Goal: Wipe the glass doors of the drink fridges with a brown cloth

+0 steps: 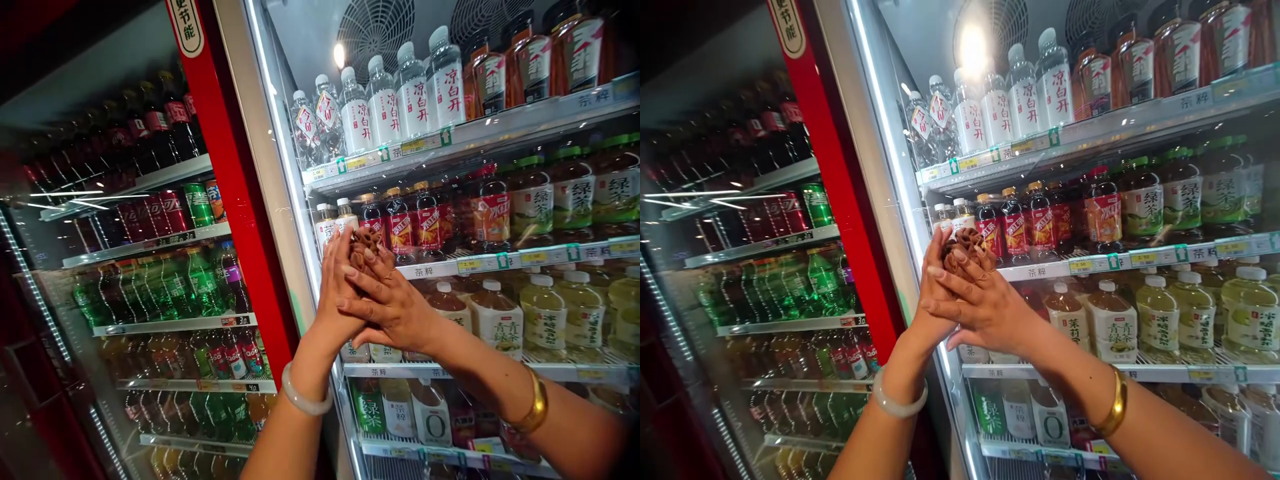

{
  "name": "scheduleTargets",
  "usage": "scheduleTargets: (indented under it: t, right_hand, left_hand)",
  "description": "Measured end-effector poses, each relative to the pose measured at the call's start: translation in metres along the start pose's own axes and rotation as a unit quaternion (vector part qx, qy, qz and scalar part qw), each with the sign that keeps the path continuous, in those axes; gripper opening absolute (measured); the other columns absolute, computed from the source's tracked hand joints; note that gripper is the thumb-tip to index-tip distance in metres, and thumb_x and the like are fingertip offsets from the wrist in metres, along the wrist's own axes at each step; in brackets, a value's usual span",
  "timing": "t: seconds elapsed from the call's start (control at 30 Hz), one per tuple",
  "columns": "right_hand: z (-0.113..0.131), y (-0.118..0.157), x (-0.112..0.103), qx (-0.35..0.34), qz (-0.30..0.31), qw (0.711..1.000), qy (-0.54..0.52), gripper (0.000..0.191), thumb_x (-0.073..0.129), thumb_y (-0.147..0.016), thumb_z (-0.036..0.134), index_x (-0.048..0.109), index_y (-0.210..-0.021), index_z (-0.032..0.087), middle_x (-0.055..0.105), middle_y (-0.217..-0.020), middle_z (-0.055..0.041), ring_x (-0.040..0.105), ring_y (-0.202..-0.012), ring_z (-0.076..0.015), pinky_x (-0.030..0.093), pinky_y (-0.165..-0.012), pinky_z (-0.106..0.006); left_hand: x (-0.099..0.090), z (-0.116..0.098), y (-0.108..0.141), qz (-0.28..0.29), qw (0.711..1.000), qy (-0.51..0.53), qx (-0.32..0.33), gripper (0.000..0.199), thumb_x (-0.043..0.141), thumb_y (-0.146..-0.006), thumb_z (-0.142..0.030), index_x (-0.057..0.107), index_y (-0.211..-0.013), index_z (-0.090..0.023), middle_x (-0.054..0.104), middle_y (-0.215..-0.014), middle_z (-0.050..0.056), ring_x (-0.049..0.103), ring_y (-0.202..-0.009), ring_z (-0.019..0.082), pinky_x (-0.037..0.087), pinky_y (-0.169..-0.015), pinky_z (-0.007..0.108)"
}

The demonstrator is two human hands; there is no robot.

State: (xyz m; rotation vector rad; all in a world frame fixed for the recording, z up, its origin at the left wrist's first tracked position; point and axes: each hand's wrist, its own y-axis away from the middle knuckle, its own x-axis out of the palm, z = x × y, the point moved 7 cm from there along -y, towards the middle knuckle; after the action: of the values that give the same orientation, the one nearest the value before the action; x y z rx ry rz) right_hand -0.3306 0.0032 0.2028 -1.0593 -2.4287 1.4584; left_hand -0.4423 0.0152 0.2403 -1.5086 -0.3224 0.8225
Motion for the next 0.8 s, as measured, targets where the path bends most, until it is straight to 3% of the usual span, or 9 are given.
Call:
scheduleTargets:
  t: [0.13, 0.23, 0.3, 0.4, 0.47, 0.63, 0.7, 0.8]
  right_hand:
    - [0.0, -0.01, 0.007, 0.02, 0.003, 0.999, 0.048, 0.066, 0.065, -0.094, 0.014, 0.05, -0.15, 0.042, 0.043, -0.165, -0.0014, 0.031, -0.158, -0.025, 0.033, -0.126, -0.054]
    - [-0.011, -0.021, 0.004, 0.083, -0.008, 0.993, 0.089, 0.061, 0.064, -0.096, 0.017, 0.051, -0.149, 0.044, 0.052, -0.158, -0.0029, 0.047, -0.145, -0.0241, 0.042, -0.117, -0.05]
    - [-0.012, -0.028, 0.005, 0.11, 0.007, 0.988, 0.105, 0.055, 0.069, -0.094, 0.026, 0.056, -0.145, 0.043, 0.053, -0.157, -0.0034, 0.048, -0.143, -0.0286, 0.041, -0.116, -0.055]
    - [0.002, -0.028, 0.015, 0.109, 0.042, 0.989, 0.095, 0.043, 0.078, -0.086, 0.035, 0.07, -0.128, 0.033, 0.059, -0.151, -0.0045, 0.039, -0.149, -0.0382, 0.026, -0.122, -0.069]
    - [0.016, -0.015, 0.021, 0.1, 0.055, 0.99, 0.08, 0.03, 0.078, -0.084, 0.033, 0.075, -0.113, 0.028, 0.067, -0.139, -0.0042, 0.043, -0.144, -0.0384, 0.02, -0.124, -0.071]
    - [0.035, 0.038, 0.004, 0.101, -0.008, 0.99, 0.103, 0.004, 0.074, -0.089, 0.023, 0.074, -0.092, 0.025, 0.075, -0.108, -0.002, 0.057, -0.109, -0.0259, 0.041, -0.112, -0.054]
    - [0.028, 0.044, -0.005, 0.124, -0.025, 0.985, 0.115, 0.008, 0.075, -0.088, 0.024, 0.073, -0.096, 0.024, 0.073, -0.105, -0.004, 0.058, -0.102, -0.024, 0.046, -0.103, -0.048]
    - [0.011, 0.028, -0.014, 0.176, -0.059, 0.973, 0.136, 0.034, 0.076, -0.087, 0.023, 0.071, -0.121, 0.026, 0.067, -0.117, -0.009, 0.061, -0.109, -0.0249, 0.05, -0.099, -0.044]
  left_hand:
    - [0.001, 0.0, 0.021, 0.0, 0.997, 0.067, -0.049, 0.097, 0.058, -0.102, -0.042, -0.015, -0.166, -0.03, 0.021, -0.175, 0.015, 0.039, -0.155, 0.03, 0.051, -0.115, 0.053]
    - [0.005, -0.005, 0.048, 0.044, 0.974, 0.194, -0.105, 0.102, 0.056, -0.101, -0.052, -0.021, -0.164, -0.03, 0.005, -0.178, 0.013, 0.024, -0.16, 0.028, 0.044, -0.122, 0.048]
    - [0.008, -0.008, 0.073, 0.041, 0.952, 0.258, -0.162, 0.103, 0.054, -0.1, -0.056, -0.024, -0.164, -0.03, -0.006, -0.177, 0.011, 0.011, -0.162, 0.03, 0.034, -0.127, 0.052]
    - [0.014, -0.011, 0.118, 0.001, 0.957, 0.177, -0.228, 0.096, 0.048, -0.104, -0.05, -0.025, -0.163, -0.03, -0.012, -0.176, 0.009, 0.001, -0.162, 0.031, 0.027, -0.129, 0.055]
    - [0.021, -0.012, 0.147, 0.004, 0.963, 0.076, -0.258, 0.087, 0.044, -0.106, -0.044, -0.017, -0.166, -0.027, -0.007, -0.176, 0.009, 0.003, -0.162, 0.031, 0.027, -0.13, 0.053]
    - [0.039, -0.016, 0.183, 0.071, 0.974, -0.085, -0.197, 0.091, 0.05, -0.103, -0.045, -0.009, -0.167, -0.019, 0.001, -0.175, 0.015, 0.006, -0.162, 0.034, 0.025, -0.129, 0.06]
    - [0.047, -0.012, 0.188, 0.102, 0.971, -0.12, -0.18, 0.09, 0.051, -0.102, -0.048, -0.002, -0.168, -0.018, 0.005, -0.174, 0.017, 0.009, -0.162, 0.036, 0.029, -0.127, 0.061]
    - [0.057, -0.007, 0.191, 0.11, 0.964, -0.183, -0.156, 0.086, 0.049, -0.102, -0.055, 0.009, -0.168, -0.015, 0.017, -0.172, 0.021, 0.015, -0.161, 0.038, 0.033, -0.125, 0.062]
